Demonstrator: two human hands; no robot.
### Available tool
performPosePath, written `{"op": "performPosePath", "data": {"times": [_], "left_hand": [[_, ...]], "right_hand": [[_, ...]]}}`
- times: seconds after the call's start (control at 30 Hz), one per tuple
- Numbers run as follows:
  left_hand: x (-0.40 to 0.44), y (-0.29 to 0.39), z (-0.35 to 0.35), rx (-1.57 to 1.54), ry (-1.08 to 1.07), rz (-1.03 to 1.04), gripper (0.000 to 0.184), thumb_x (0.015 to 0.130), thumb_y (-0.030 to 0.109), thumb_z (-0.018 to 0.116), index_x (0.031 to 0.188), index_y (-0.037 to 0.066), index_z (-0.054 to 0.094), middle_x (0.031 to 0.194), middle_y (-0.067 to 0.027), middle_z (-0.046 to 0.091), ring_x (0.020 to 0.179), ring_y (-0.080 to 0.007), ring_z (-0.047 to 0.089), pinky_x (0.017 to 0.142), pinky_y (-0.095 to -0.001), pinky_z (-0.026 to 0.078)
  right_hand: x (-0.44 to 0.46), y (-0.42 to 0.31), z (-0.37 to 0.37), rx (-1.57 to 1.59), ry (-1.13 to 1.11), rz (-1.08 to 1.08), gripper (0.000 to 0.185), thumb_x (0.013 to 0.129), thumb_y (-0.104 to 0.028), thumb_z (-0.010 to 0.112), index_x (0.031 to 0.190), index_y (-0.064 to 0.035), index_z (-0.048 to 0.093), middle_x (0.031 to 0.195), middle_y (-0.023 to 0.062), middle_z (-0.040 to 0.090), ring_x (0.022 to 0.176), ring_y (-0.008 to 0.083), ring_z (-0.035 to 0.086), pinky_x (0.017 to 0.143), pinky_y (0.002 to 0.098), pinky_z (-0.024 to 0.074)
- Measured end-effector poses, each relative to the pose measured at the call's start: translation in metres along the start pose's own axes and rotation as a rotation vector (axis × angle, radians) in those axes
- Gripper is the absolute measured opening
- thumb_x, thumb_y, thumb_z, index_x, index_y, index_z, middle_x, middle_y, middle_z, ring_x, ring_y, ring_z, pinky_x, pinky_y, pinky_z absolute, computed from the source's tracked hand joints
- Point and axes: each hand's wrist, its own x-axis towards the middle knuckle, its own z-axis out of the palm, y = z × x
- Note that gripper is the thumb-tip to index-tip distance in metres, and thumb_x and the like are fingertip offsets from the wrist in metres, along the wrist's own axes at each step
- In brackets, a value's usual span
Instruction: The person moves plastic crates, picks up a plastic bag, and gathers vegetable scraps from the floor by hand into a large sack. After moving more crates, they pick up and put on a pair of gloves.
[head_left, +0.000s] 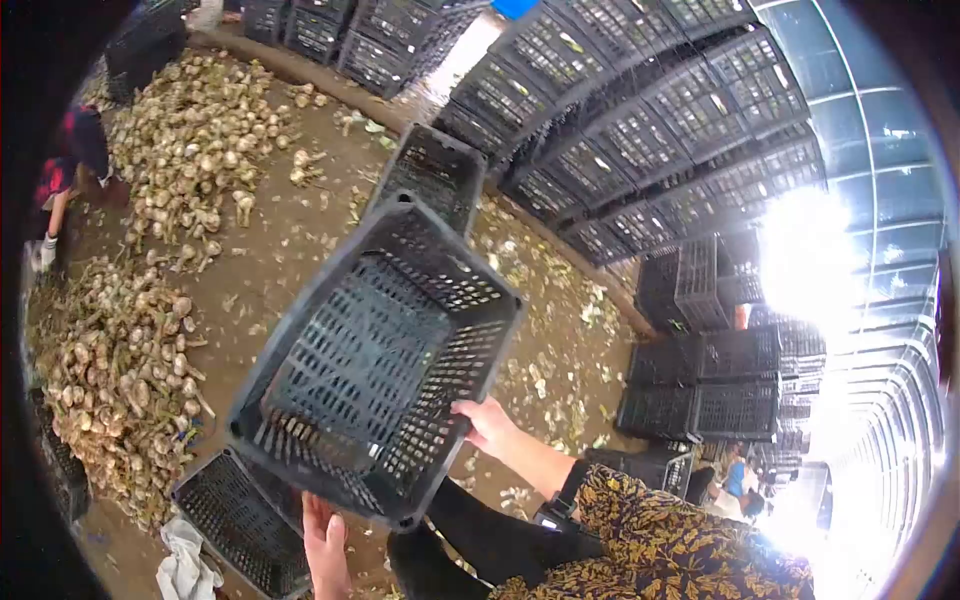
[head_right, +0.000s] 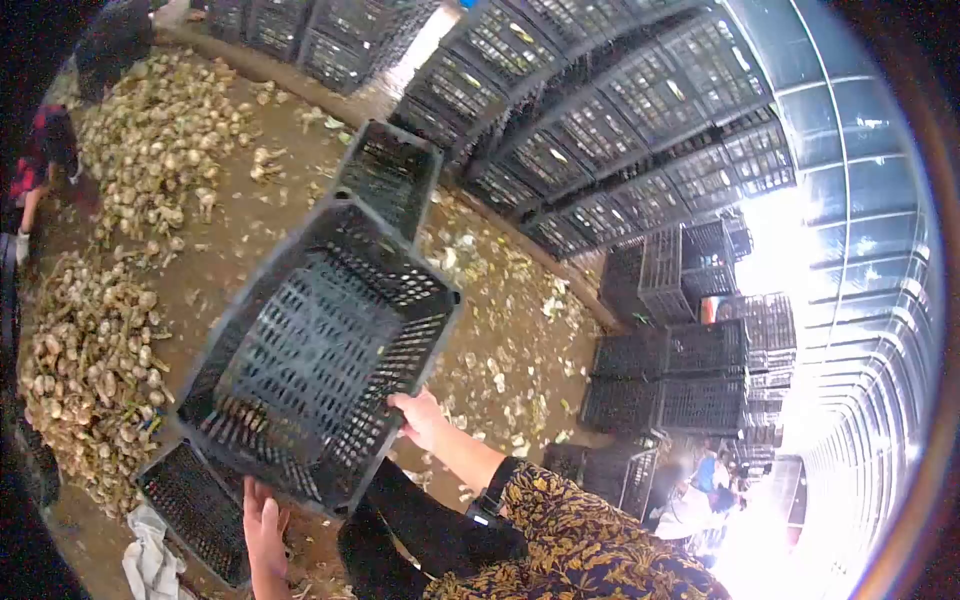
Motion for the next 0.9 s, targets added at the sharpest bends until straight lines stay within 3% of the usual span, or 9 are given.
{"op": "performPosePath", "data": {"times": [0.13, 0.2, 0.33, 0.4, 0.5, 0.57, 0.7, 0.83, 0.9], "left_hand": [[0.028, -0.106, -0.088, -0.132, 0.068, 0.068, 0.035, 0.085, 0.015, 0.059, 0.117, 0.006, 0.05, 0.114, -0.0048, 0.055, 0.096, -0.0125, 0.054, 0.075, -0.0261, 0.045], [-0.006, -0.138, -0.128, -0.141, 0.291, -0.027, 0.018, 0.082, 0.013, 0.063, 0.098, 0.005, 0.058, 0.099, -0.0054, 0.061, 0.082, -0.0101, 0.056, 0.067, -0.0223, 0.045], [-0.062, -0.213, -0.204, -0.156, 0.353, -0.123, 0.025, 0.085, 0.019, 0.06, 0.1, -0.001, 0.061, 0.09, -0.006, 0.064, 0.076, -0.009, 0.056, 0.067, -0.0215, 0.045], [-0.087, -0.267, -0.23, -0.224, 0.406, -0.198, 0.024, 0.087, 0.017, 0.057, 0.102, -0.001, 0.061, 0.093, -0.0065, 0.064, 0.081, -0.0108, 0.059, 0.072, -0.0222, 0.046], [-0.122, -0.334, -0.261, -0.353, 0.54, -0.288, 0.032, 0.091, 0.027, 0.05, 0.102, -0.002, 0.06, 0.096, -0.0095, 0.065, 0.086, -0.0157, 0.061, 0.075, -0.0258, 0.049], [-0.141, -0.365, -0.27, -0.421, 0.62, -0.393, 0.036, 0.092, 0.032, 0.047, 0.1, -0.001, 0.06, 0.095, -0.0088, 0.065, 0.086, -0.0158, 0.061, 0.075, -0.0272, 0.048], [-0.17, -0.426, -0.29, -0.523, 0.663, -0.47, 0.049, 0.092, 0.044, 0.043, 0.089, -0.002, 0.063, 0.086, -0.0101, 0.066, 0.075, -0.0163, 0.061, 0.07, -0.0285, 0.049], [-0.203, -0.465, -0.294, -0.636, 0.66, -0.672, 0.051, 0.093, 0.041, 0.039, 0.084, -0.003, 0.063, 0.085, -0.0117, 0.067, 0.076, -0.0175, 0.062, 0.073, -0.028, 0.051], [-0.221, -0.511, -0.292, -0.7, 0.661, -0.674, 0.049, 0.093, 0.042, 0.042, 0.083, -0.002, 0.062, 0.089, -0.0118, 0.066, 0.078, -0.0166, 0.062, 0.071, -0.0281, 0.05]], "right_hand": [[0.064, 0.014, -0.004, -0.137, 0.093, -0.037, 0.04, 0.085, -0.017, 0.059, 0.121, -0.0105, 0.042, 0.11, 0.0087, 0.052, 0.094, 0.0279, 0.056, 0.073, 0.0476, 0.0511], [0.03, 0.029, 0.016, -0.445, 0.154, 0.095, 0.073, 0.085, -0.037, 0.058, 0.139, -0.0114, 0.016, 0.141, 0.0129, 0.028, 0.126, 0.0332, 0.031, 0.092, 0.0562, 0.038], [-0.004, 0.112, -0.006, -0.476, 0.046, 0.244, 0.089, 0.083, -0.057, 0.05, 0.144, -0.0087, 0.007, 0.148, 0.0201, 0.007, 0.134, 0.0363, 0.018, 0.1, 0.0558, 0.0299], [-0.025, 0.151, -0.018, -0.406, 0.148, 0.438, 0.087, 0.086, -0.056, 0.045, 0.141, 0.0001, 0.008, 0.144, 0.0244, 0.015, 0.124, 0.0398, 0.035, 0.093, 0.0531, 0.0408], [-0.069, 0.202, 0.018, -0.736, -0.267, 0.647, 0.073, 0.087, -0.049, 0.051, 0.135, 0.0004, 0.029, 0.128, 0.0212, 0.045, 0.1, 0.03, 0.058, 0.077, 0.0415, 0.0519], [-0.08, 0.242, 0.065, -0.998, -0.363, 0.61, 0.048, 0.086, -0.041, 0.058, 0.118, -0.006, 0.049, 0.107, 0.0112, 0.058, 0.086, 0.0192, 0.061, 0.068, 0.0301, 0.0519], [-0.061, 0.345, 0.138, -1.171, -0.524, 0.428, 0.03, 0.085, -0.036, 0.061, 0.095, -0.0092, 0.053, 0.071, -0.0042, 0.048, 0.064, 0.0069, 0.051, 0.057, 0.0195, 0.0442], [0.019, 0.484, 0.148, -1.574, -0.549, -0.125, 0.057, 0.077, -0.043, 0.066, 0.113, -0.0011, 0.051, 0.106, 0.0137, 0.056, 0.095, 0.0241, 0.056, 0.079, 0.0334, 0.0471], [0.027, 0.528, 0.17, -1.547, -0.502, 0.056, 0.075, 0.075, -0.043, 0.069, 0.126, 0.0014, 0.035, 0.123, 0.0174, 0.043, 0.113, 0.0269, 0.041, 0.091, 0.0392, 0.0376]]}}
